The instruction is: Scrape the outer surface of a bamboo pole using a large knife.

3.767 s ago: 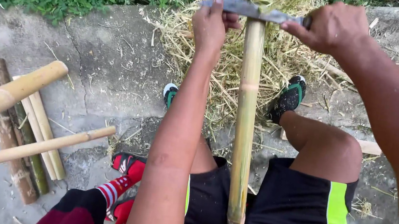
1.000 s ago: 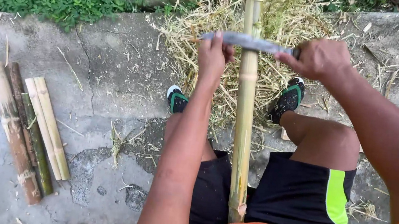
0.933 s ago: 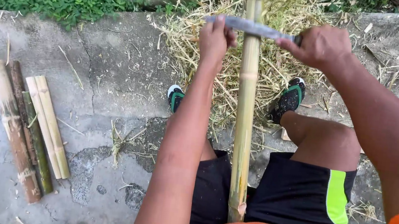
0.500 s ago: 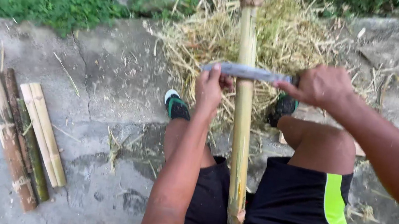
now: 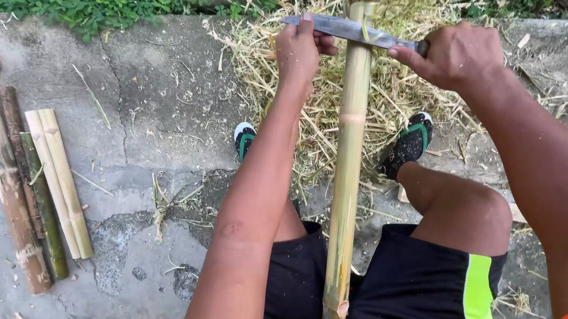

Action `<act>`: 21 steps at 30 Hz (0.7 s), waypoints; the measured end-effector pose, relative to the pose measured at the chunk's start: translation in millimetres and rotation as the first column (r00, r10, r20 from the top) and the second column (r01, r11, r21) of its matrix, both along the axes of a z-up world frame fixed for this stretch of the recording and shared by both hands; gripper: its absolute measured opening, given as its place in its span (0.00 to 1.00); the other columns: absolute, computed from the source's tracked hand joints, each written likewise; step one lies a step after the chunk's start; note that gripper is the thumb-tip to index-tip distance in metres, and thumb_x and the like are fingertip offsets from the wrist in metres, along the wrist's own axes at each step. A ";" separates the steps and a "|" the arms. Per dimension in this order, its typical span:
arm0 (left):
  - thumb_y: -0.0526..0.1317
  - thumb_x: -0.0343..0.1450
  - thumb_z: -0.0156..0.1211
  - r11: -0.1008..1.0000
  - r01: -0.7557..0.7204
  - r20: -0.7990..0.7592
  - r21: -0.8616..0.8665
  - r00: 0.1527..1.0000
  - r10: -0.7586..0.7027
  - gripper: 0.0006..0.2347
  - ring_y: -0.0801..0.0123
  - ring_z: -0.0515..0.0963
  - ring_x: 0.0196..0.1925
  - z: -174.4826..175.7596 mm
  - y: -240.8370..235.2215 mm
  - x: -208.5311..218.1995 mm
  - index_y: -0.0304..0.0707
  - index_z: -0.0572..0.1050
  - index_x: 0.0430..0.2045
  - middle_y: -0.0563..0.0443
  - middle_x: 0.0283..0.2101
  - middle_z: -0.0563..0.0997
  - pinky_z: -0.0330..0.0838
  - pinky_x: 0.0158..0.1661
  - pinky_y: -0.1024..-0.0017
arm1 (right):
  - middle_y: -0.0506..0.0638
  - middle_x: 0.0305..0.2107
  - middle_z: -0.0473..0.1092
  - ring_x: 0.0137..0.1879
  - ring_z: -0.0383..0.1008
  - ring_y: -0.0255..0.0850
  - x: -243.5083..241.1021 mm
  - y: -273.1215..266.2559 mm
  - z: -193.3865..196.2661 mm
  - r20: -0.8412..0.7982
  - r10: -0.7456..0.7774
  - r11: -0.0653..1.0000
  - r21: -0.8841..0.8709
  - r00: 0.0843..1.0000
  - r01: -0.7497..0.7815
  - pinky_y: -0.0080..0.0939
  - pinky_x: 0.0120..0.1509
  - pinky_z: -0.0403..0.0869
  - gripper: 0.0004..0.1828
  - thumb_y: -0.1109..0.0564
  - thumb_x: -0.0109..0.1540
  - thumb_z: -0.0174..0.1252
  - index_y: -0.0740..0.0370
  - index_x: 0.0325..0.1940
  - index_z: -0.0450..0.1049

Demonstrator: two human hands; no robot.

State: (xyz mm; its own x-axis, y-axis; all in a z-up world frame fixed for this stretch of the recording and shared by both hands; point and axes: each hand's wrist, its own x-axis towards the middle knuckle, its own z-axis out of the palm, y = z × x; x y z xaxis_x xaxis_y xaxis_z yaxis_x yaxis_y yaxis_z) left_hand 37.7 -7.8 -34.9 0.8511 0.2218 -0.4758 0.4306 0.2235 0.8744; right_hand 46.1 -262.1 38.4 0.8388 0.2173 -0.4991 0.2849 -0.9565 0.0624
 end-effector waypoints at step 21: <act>0.44 0.81 0.40 0.932 0.137 0.045 0.336 0.986 -0.162 0.17 0.72 0.78 0.23 42.4 -14.2 -148.1 0.29 0.74 0.34 0.51 0.22 0.79 0.75 0.28 0.72 | 0.45 0.10 0.61 0.16 0.61 0.35 -126.3 -22.1 -51.5 -0.222 -0.087 0.969 0.208 0.971 0.134 0.44 0.20 0.63 0.48 0.12 0.59 0.31 0.54 0.25 0.74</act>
State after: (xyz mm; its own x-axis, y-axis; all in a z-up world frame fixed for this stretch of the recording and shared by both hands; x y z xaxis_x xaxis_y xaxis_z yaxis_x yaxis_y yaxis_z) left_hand -110.4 -22.0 7.5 0.9154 0.2237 -0.3346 0.3708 -0.1453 0.9173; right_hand -80.2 -284.2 -13.1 0.7452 0.2530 -0.6169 0.1603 -0.9661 -0.2024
